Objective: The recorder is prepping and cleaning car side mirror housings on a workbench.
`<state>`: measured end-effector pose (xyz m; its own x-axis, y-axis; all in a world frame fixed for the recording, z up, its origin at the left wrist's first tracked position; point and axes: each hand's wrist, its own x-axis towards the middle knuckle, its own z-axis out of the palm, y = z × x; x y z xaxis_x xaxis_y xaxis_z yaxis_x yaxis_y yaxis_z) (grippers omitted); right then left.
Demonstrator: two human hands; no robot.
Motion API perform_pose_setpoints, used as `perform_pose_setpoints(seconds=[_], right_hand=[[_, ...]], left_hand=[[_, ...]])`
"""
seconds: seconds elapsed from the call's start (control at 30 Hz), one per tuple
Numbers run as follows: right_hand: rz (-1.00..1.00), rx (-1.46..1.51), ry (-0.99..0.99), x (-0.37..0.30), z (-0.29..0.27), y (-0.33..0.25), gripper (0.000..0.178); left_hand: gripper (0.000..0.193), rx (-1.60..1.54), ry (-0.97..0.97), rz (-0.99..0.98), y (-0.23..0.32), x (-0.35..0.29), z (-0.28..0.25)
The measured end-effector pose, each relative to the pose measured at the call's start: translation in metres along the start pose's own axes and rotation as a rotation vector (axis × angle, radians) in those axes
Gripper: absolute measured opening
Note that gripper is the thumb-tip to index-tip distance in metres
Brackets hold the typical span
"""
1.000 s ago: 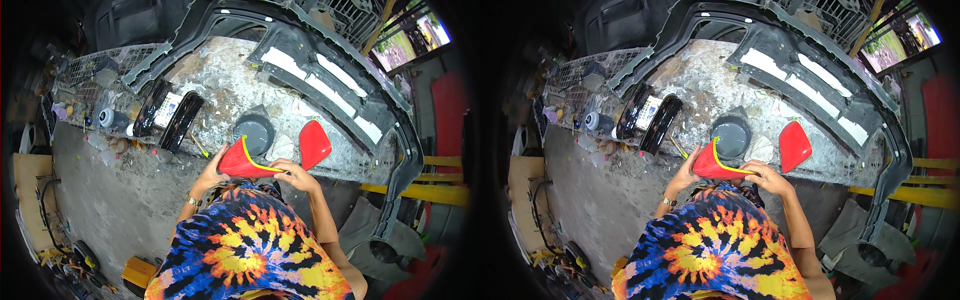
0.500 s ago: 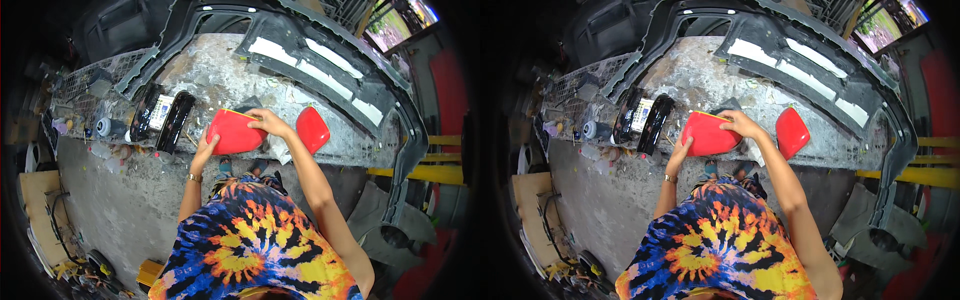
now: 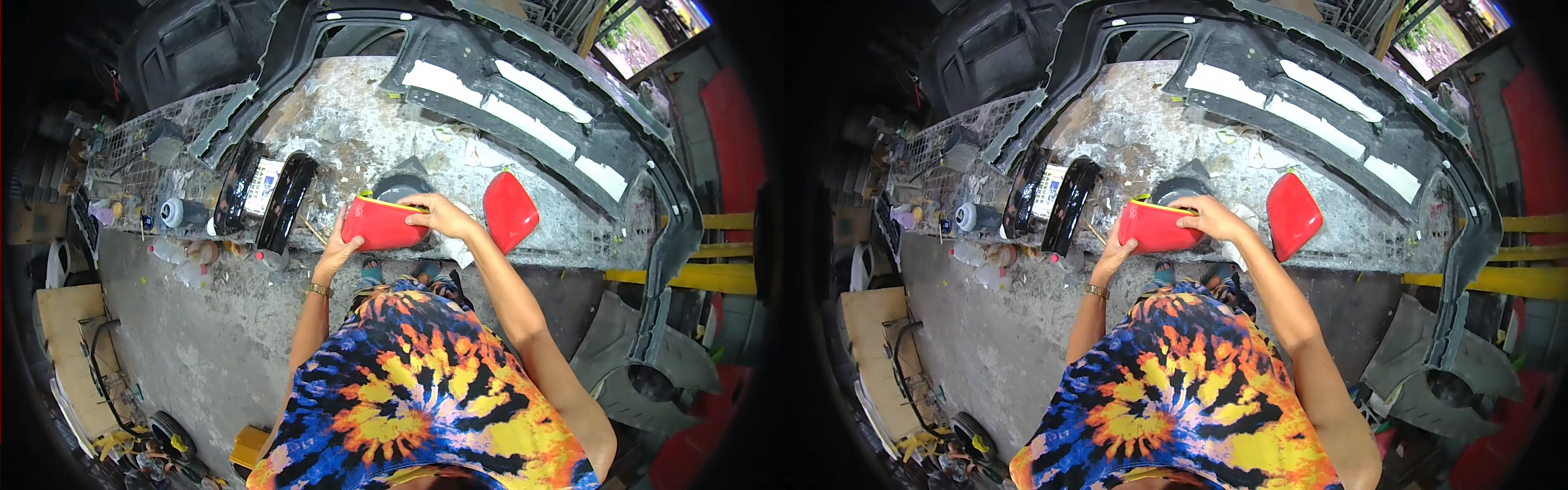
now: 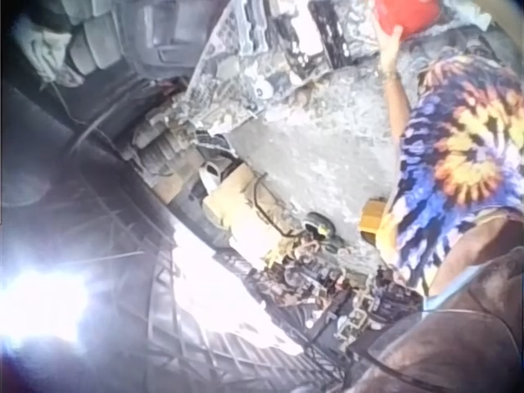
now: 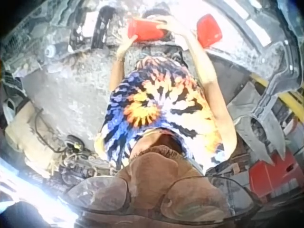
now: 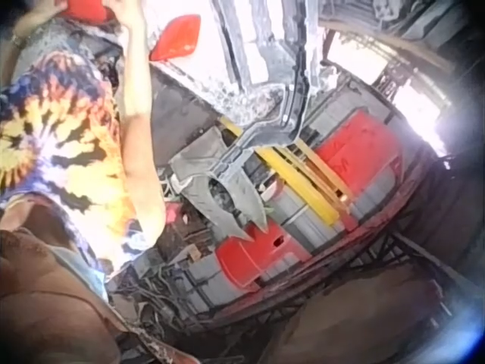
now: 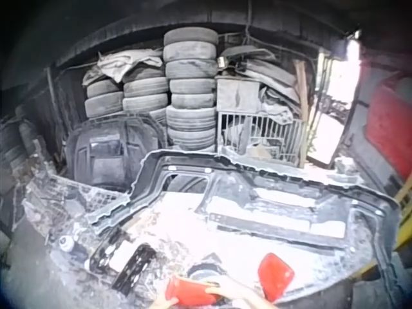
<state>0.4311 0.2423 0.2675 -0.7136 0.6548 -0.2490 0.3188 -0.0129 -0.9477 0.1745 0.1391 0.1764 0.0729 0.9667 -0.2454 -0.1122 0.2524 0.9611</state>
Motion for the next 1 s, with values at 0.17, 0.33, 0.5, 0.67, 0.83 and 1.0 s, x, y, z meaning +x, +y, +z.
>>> perform_pose_setpoints(seconds=[0.17, 0.33, 0.5, 0.67, 0.83, 1.0], right_hand=[[-0.014, -0.033, 0.079, -0.034, 0.006, 0.002, 0.034], [-0.094, -0.093, 0.101, -0.045, 0.007, -0.004, 0.031], [-0.063, -0.058, 0.136, -0.030, -0.003, -0.010, 0.032], [-0.046, -0.013, 0.182, 0.004, -0.017, 0.000, 0.035], [0.085, 0.115, 0.143, 0.019, -0.030, 0.008, 0.037], [-0.169, 0.058, 0.089, -0.001, -0.034, -0.017, 0.035]], left_hand=[[0.125, -0.041, -0.007, 0.074, -0.011, -0.002, 0.015], [0.129, 0.011, 0.004, 0.119, -0.011, -0.009, 0.022], [0.112, -0.011, 0.035, 0.133, 0.001, 0.005, 0.018], [0.091, 0.154, 0.110, 0.093, 0.014, 0.032, 0.008], [0.078, 0.230, 0.116, 0.015, 0.029, 0.038, 0.009], [0.078, 0.256, 0.043, 0.014, 0.059, 0.001, 0.007]])
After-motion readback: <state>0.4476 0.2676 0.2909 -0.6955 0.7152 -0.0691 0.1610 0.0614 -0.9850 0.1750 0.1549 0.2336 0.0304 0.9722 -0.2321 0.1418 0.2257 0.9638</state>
